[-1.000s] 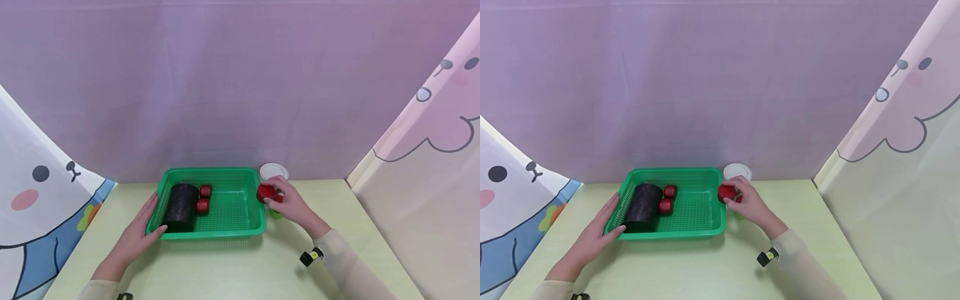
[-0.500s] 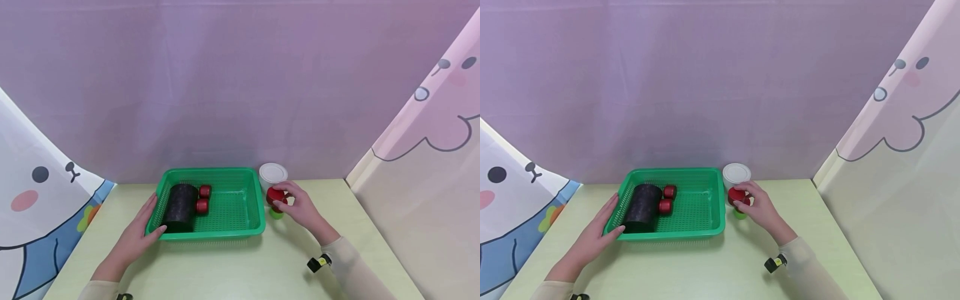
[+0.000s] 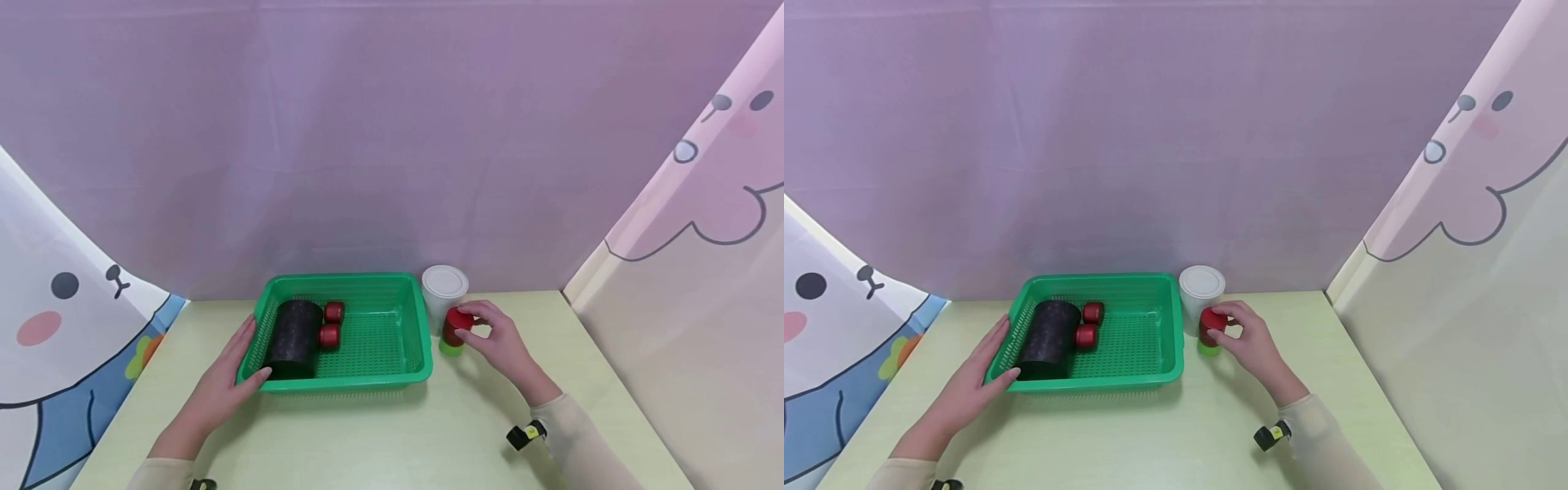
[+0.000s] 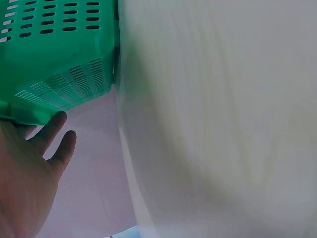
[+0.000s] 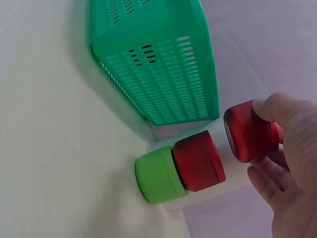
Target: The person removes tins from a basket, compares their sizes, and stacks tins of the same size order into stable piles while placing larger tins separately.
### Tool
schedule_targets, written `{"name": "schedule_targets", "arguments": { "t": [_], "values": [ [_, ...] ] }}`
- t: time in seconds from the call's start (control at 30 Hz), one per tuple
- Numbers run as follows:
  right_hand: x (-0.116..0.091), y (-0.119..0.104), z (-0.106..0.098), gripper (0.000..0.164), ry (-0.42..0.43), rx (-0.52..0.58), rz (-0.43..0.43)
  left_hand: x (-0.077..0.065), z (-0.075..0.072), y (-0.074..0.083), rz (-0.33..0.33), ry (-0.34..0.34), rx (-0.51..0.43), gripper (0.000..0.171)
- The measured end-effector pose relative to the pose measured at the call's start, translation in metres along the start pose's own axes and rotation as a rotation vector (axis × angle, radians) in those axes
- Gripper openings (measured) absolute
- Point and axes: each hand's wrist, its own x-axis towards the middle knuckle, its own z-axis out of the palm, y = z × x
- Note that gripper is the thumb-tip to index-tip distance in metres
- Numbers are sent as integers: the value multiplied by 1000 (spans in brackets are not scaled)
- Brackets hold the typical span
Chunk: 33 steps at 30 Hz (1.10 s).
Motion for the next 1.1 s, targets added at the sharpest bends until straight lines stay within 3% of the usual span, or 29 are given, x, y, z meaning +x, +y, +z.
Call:
{"name": "schedule_targets", "arguments": {
  "t": [0.37, 1.1],
  "values": [
    [-2, 6, 5, 41, 64, 29, 47, 1, -1, 3, 0, 2, 2, 98],
    [-2, 17, 12, 42, 54, 19, 73, 1, -2, 3, -6, 0, -7, 97]
  ]
}}
